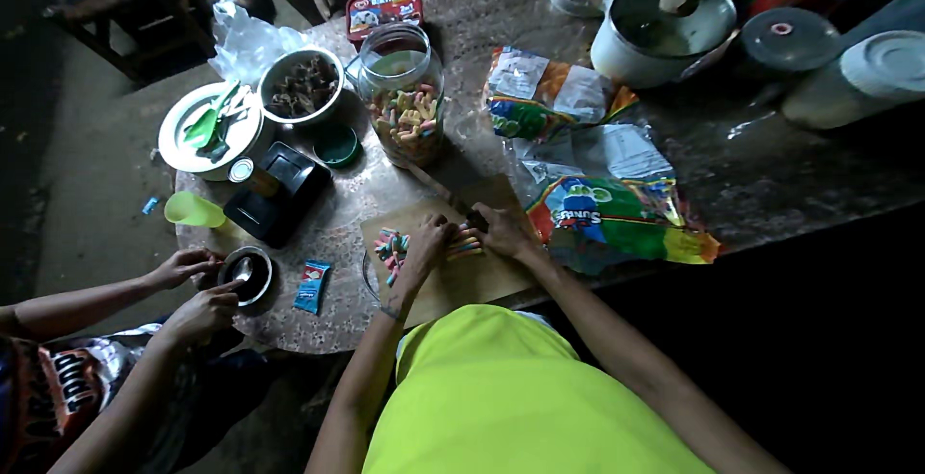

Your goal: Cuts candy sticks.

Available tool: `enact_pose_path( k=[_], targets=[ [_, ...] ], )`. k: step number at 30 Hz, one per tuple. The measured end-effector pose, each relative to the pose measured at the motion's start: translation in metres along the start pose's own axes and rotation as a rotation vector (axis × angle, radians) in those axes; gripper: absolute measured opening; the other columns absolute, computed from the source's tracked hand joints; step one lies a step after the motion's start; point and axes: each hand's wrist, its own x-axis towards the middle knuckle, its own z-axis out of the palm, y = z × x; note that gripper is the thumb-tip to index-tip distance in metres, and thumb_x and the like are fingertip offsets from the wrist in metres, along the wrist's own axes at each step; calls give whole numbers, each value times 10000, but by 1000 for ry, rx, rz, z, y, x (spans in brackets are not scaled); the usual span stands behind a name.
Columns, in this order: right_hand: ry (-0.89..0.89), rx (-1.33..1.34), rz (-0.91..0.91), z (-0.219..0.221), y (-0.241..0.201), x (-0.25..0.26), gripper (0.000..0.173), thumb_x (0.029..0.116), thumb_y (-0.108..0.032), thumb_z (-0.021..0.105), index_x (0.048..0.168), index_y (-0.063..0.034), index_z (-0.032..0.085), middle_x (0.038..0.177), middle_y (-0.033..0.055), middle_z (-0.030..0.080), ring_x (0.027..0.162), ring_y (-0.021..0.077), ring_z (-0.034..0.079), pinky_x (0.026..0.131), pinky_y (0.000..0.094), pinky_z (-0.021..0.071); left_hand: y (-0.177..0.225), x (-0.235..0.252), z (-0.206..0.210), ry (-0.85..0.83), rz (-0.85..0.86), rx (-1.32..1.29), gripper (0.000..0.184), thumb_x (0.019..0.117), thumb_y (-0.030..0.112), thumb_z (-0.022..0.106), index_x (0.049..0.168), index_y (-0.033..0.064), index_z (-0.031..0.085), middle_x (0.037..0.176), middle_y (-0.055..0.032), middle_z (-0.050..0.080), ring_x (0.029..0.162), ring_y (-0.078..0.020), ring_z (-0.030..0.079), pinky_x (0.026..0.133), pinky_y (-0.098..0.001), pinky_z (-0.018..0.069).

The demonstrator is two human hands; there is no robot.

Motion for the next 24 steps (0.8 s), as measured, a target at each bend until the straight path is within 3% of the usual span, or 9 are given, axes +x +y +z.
enact_pose_path(
  k=[3, 5, 10, 18, 21, 24],
  targets=[
    [-58, 23, 8, -5, 0, -4, 480, 973, -185, 717, 1374, 32, 565, 1241, 270, 661, 1177, 404, 643, 1056, 551, 480, 1, -7, 2, -28, 26, -29, 381, 960, 165, 695, 1329, 74, 673, 1340, -205, 618, 1281, -385, 558, 1081, -525, 444],
    [-122, 25, -1, -8, 5, -6, 591, 935, -201, 763, 1425, 33, 529, 1356, 276, 599, 1277, 413, 576, 1112, 548, 432, -2, -11, 8, -10, 32, -50, 410, 973, 124, 659, 1379, 68, 635, 1384, -220, 585, 1296, -393, 547, 1102, -506, 440],
    [-209, -7, -67, -9, 11, -8, 595, 889, -118, 783, 1429, -7, 559, 1416, 243, 580, 1337, 388, 540, 1144, 534, 403, -1, -17, 18, 101, 37, -103, 359, 963, 170, 685, 1295, 33, 687, 1357, -226, 616, 1280, -374, 574, 1104, -466, 441],
    [-80, -24, -85, -12, 11, -16, 457, 958, -156, 721, 1359, 29, 604, 1346, 252, 622, 1267, 396, 594, 1109, 531, 444, 5, -20, 35, 214, -38, -206, 396, 942, 190, 711, 1298, 16, 682, 1288, -246, 629, 1211, -379, 603, 1063, -464, 482],
    [85, -1, -73, -15, 5, -40, 396, 988, -221, 693, 1251, 72, 643, 1152, 268, 691, 1077, 404, 678, 991, 551, 518, 16, -23, 35, 256, -109, -259, 389, 931, 164, 719, 1284, 2, 685, 1276, -257, 628, 1211, -396, 595, 1065, -485, 470],
    [104, -15, 27, -18, -7, -74, 406, 1029, -240, 616, 1277, 81, 607, 1034, 278, 704, 961, 416, 702, 901, 564, 542, 17, -25, 41, 305, -105, -253, 408, 908, 171, 748, 1269, -10, 687, 1252, -266, 637, 1203, -421, 594, 1061, -505, 468]
  ],
)
